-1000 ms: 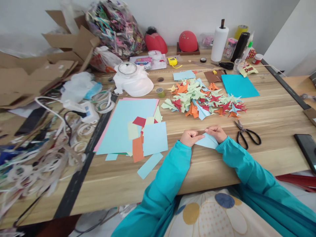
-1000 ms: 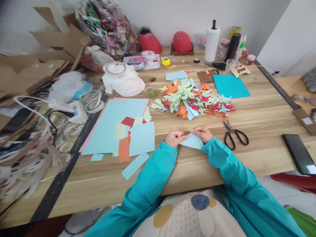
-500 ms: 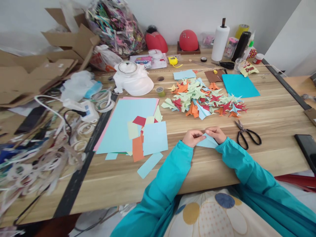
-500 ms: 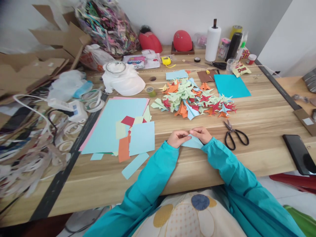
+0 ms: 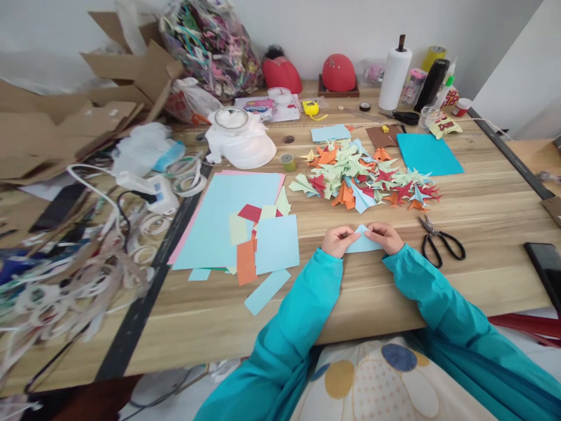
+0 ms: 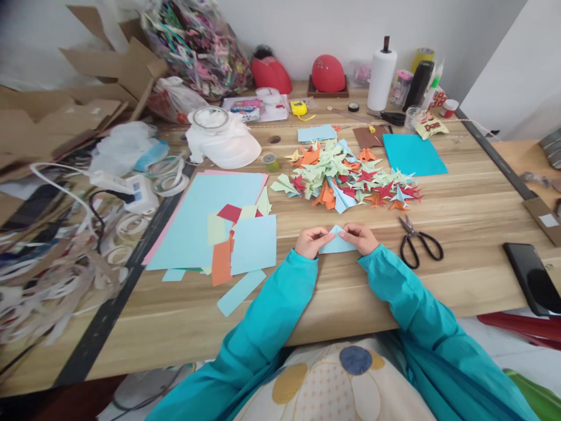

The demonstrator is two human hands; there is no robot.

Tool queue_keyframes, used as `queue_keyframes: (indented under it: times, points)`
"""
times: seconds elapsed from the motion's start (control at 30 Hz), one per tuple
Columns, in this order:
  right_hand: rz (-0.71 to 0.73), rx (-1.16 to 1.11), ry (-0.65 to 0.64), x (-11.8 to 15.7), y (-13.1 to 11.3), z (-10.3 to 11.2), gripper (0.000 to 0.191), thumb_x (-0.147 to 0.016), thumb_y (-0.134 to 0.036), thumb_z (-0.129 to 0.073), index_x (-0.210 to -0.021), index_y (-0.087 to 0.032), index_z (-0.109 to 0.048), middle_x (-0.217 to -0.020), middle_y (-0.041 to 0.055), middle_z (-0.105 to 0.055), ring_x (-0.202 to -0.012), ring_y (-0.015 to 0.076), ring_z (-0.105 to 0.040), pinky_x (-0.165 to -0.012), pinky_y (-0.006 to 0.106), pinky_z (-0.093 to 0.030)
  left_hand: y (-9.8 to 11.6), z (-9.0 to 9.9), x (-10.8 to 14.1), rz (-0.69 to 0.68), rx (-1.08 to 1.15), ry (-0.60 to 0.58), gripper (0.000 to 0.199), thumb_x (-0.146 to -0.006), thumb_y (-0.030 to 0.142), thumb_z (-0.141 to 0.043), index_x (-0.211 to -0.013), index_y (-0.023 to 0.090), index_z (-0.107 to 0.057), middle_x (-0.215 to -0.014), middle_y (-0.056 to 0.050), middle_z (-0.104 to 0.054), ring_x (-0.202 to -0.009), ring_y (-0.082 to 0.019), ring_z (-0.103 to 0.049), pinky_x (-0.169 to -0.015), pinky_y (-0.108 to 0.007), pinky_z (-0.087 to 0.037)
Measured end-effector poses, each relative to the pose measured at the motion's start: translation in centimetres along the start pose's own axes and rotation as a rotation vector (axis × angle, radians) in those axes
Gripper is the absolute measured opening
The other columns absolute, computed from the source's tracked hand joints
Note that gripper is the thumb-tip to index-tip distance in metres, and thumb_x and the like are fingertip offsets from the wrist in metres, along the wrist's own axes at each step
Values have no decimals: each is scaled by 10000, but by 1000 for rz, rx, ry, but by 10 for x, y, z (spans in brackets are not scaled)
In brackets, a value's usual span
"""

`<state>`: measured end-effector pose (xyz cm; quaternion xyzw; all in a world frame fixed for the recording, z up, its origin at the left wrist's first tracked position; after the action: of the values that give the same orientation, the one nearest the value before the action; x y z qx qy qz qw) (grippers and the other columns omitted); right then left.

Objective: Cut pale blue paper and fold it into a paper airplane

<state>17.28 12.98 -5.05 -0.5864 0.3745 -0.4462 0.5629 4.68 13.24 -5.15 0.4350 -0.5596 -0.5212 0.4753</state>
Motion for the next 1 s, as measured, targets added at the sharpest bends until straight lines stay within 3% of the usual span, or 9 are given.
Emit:
queue_keyframes:
  times: [0.4, 0.57, 0.77, 1.0]
  points:
    - [97, 48, 14, -2, -1, 1, 359, -678, -483, -619, -576, -157, -511, -524, -36, -425, -499, 77, -365, -463, 224, -282, -4, -3, -1, 29, -4, -12, 346, -544, 436, -697, -502, 135, -532, -452, 49, -409, -461, -59, -327, -449, -215, -251]
    - [94, 47, -52, -1, 0, -5, 352, -653, -470, -648, -584, -147, -527, -550, -28, -448, -510, 77, -379, -482, 228, -301, -3, -8, 0, 25, 63, -62, 336, -539, 439, -708, -606, 131, -592, -520, 26, -499, -510, -80, -410, -485, -219, -321]
    - [59, 97, -85, 1, -1, -11, 373, -631, -492, -659, -658, -152, -507, -560, -41, -432, -507, 73, -360, -477, 216, -296, 3, -8, 0, -35, 103, -77, 289, -561, 398, -714, -560, 133, -598, -537, 16, -505, -541, -90, -428, -515, -229, -335]
    - [168, 210, -228, 2, -7, -23, 403, -721, -497, -572, -559, -133, -504, -554, -33, -402, -543, 81, -366, -521, 228, -325, 6, -11, 1, -92, 56, -81, 239, -589, 351, -701, -564, 135, -603, -572, 5, -533, -564, -103, -460, -552, -241, -357]
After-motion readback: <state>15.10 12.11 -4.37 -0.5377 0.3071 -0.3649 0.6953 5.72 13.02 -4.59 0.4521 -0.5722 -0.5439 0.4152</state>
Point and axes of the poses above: each hand's wrist, its own x-axis away from the middle knuckle, its own z-axis out of the back of the hand, y = z × x, the point moved 8 cm from there along -x, towards the middle knuckle
